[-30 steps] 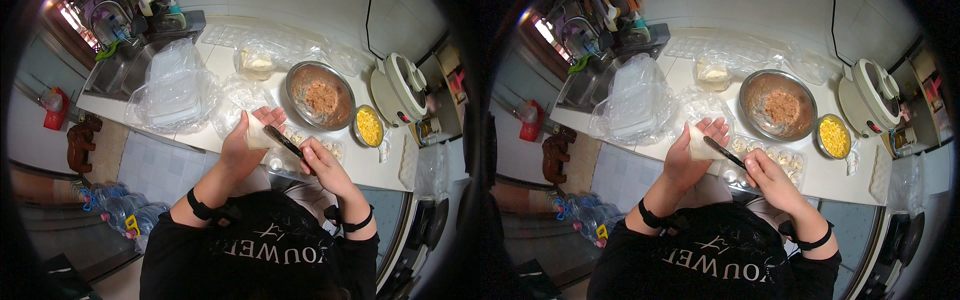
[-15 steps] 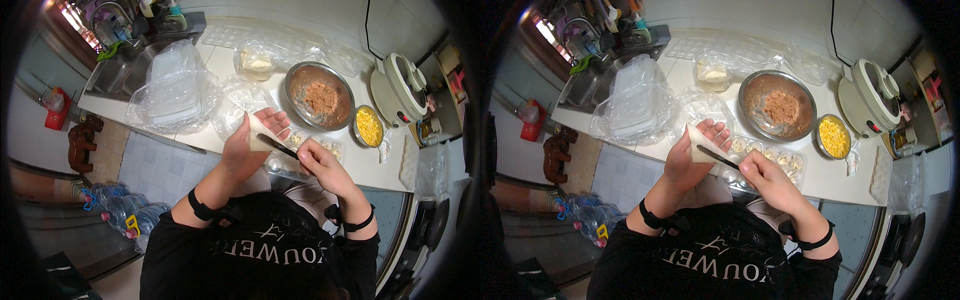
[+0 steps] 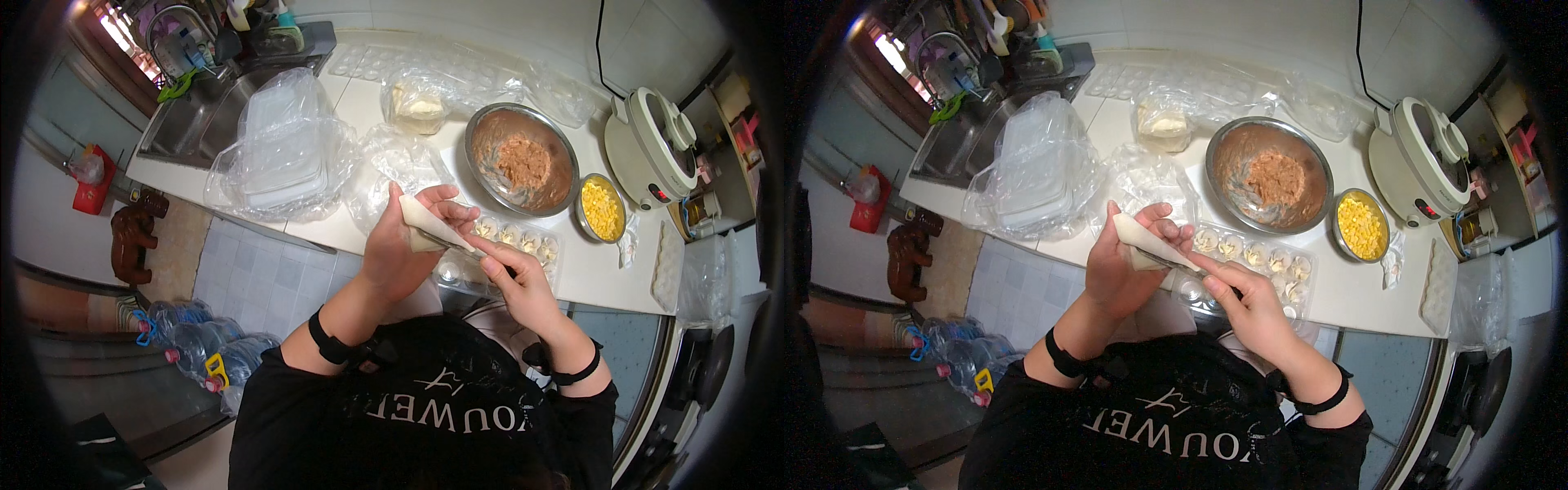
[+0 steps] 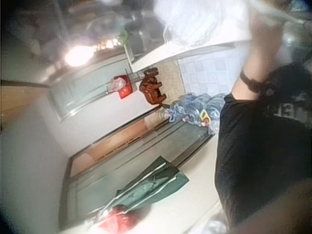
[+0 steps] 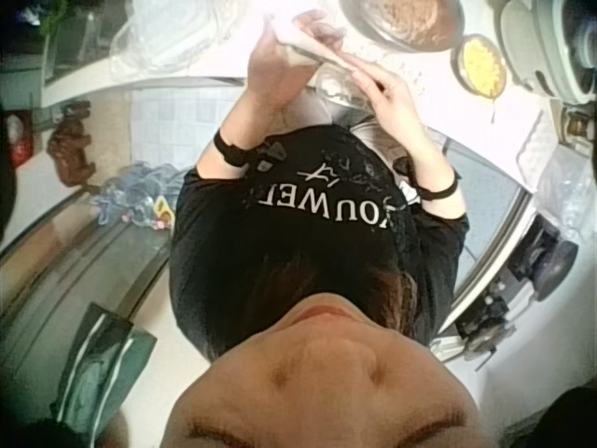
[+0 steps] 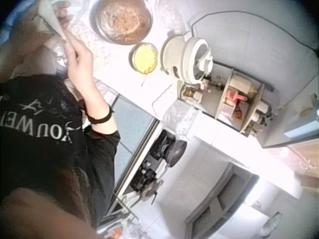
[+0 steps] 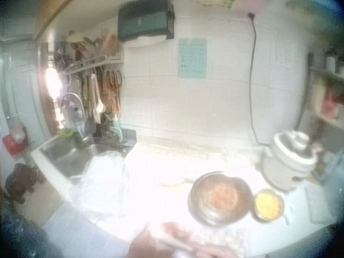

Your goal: The person assembles small food portions by placing a meat mixture and corn kernels onto square wrappers, folding them, and arranging them in a clear plastic tray. They use a spoon and a spatula to handle the fillings and a knife to assist with folding.

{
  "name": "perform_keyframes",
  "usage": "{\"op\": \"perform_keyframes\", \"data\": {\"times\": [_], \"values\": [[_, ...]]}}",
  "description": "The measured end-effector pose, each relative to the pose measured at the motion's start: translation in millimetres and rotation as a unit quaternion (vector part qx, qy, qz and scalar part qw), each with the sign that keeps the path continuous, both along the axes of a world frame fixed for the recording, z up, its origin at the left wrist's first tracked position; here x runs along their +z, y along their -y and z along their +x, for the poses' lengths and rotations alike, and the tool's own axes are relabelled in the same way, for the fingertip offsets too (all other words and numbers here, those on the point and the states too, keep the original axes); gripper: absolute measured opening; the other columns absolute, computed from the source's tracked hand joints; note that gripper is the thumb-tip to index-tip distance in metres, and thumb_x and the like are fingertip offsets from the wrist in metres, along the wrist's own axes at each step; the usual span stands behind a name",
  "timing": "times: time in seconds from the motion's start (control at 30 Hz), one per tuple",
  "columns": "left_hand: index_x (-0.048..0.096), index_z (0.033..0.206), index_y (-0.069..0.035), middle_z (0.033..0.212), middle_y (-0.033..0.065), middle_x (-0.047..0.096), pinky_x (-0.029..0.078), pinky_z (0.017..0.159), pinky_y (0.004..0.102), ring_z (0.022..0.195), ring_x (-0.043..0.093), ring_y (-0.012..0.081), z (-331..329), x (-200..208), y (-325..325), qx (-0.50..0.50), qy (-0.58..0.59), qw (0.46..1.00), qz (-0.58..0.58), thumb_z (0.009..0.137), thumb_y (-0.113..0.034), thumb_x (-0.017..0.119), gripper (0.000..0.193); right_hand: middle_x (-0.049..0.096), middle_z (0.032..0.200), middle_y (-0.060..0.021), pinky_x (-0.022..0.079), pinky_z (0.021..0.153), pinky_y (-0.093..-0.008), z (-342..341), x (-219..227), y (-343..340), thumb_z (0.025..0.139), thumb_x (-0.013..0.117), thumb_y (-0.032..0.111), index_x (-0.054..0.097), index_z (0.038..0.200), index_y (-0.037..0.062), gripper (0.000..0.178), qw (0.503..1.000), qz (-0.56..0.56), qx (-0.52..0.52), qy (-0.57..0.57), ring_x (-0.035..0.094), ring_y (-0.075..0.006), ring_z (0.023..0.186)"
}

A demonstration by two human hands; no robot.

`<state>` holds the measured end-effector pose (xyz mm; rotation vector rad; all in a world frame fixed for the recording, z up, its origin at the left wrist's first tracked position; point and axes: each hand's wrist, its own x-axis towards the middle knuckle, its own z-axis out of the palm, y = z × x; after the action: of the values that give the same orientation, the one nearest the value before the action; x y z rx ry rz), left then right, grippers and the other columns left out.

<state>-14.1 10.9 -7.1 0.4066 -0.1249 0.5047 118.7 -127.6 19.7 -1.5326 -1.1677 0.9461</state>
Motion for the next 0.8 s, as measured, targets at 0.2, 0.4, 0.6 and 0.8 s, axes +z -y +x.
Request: {"op": "perform_keyframes", "data": {"times": [0.2, 0.4, 0.6, 0.8], "values": [[0.020, 0.141, 0.000, 0.143, 0.0234, 0.029, 0.020, 0.113, 0.0447, 0.136, 0.024, 0.0356, -4, 16, 5, 0.026, -0.019, 0.989, 0.141, 0.089, -0.062, 0.034, 0.083, 0.046, 0.072, -0.0064, 0.040, 0.065, -0.0260, 3, 5, 6, 0.088, 0.055, 0.004, 0.060, 0.121, 0.0089, 0.034, 0.992, 0.060, 0.010, 0.108, 0.045, -0.0152, 0.066], [0.011, 0.145, -0.003, 0.145, 0.0215, 0.028, 0.027, 0.110, 0.0438, 0.134, 0.030, 0.0337, 2, 28, 2, 0.045, -0.128, 0.957, 0.257, 0.077, -0.066, 0.056, 0.103, 0.042, 0.069, -0.0053, 0.039, 0.053, -0.0256, 0, 4, 5, 0.080, 0.057, -0.003, 0.062, 0.119, 0.0145, 0.043, 0.966, 0.130, 0.021, 0.223, 0.045, -0.0169, 0.057], [0.012, 0.145, -0.002, 0.140, 0.0208, 0.037, 0.031, 0.107, 0.0398, 0.126, 0.042, 0.0265, 2, 32, 12, 0.063, -0.118, 0.976, 0.173, 0.088, -0.060, 0.044, 0.088, 0.036, 0.065, -0.0034, 0.037, 0.042, -0.0287, -5, -2, 6, 0.065, 0.059, 0.005, 0.064, 0.118, 0.0221, 0.056, 0.825, 0.193, -0.048, 0.529, 0.045, -0.0174, 0.050], [0.024, 0.141, 0.002, 0.142, 0.0175, 0.036, 0.029, 0.108, 0.0391, 0.127, 0.040, 0.0266, 2, 34, 14, 0.039, -0.160, 0.979, 0.121, 0.095, -0.056, 0.022, 0.074, 0.031, 0.063, -0.0027, 0.036, 0.041, -0.0278, -6, -10, 4, 0.063, 0.058, 0.008, 0.065, 0.117, 0.0230, 0.057, 0.782, 0.220, -0.067, 0.580, 0.042, -0.0154, 0.048]]}}
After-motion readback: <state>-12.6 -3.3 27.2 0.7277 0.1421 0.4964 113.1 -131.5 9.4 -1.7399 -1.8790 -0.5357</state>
